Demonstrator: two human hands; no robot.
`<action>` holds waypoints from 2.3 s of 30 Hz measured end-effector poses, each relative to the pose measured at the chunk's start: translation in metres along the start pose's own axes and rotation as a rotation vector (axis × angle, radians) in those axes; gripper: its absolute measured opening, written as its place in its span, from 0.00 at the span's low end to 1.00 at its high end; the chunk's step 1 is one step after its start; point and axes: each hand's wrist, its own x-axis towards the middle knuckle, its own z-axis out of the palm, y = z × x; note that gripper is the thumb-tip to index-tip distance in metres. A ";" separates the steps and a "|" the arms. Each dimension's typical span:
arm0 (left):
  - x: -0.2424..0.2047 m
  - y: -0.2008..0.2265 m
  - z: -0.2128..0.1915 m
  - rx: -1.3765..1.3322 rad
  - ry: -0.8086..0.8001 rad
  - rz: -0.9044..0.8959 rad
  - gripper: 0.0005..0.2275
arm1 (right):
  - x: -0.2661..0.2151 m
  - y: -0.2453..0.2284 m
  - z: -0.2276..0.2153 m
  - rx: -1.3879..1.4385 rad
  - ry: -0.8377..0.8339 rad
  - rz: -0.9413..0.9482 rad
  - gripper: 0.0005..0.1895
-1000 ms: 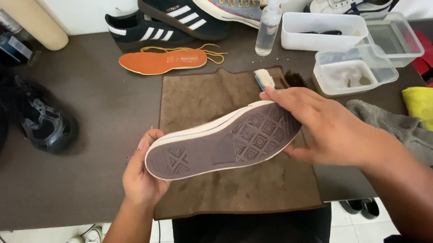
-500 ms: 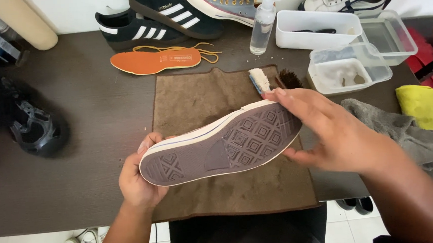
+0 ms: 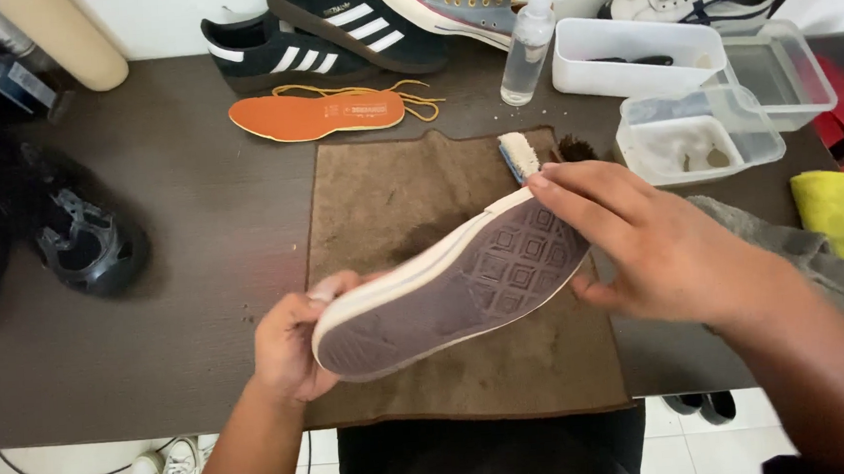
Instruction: The person cleans the sole of a sneaker by wiping it with a cloth, scrubbing it with a brush, and wiping it again. They then scrub the white rubber toe cap of the sneaker with the brush.
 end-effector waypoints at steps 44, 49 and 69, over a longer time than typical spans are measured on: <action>0.111 -0.061 0.005 -0.130 0.297 -0.303 0.38 | 0.033 0.064 0.080 -0.108 -0.438 0.952 0.14; 0.117 -0.067 0.001 -0.132 0.299 -0.277 0.35 | 0.021 0.067 0.085 0.276 0.035 1.050 0.12; 0.123 -0.086 -0.051 0.132 0.282 -0.450 0.36 | 0.040 0.066 0.130 0.520 0.437 -0.075 0.10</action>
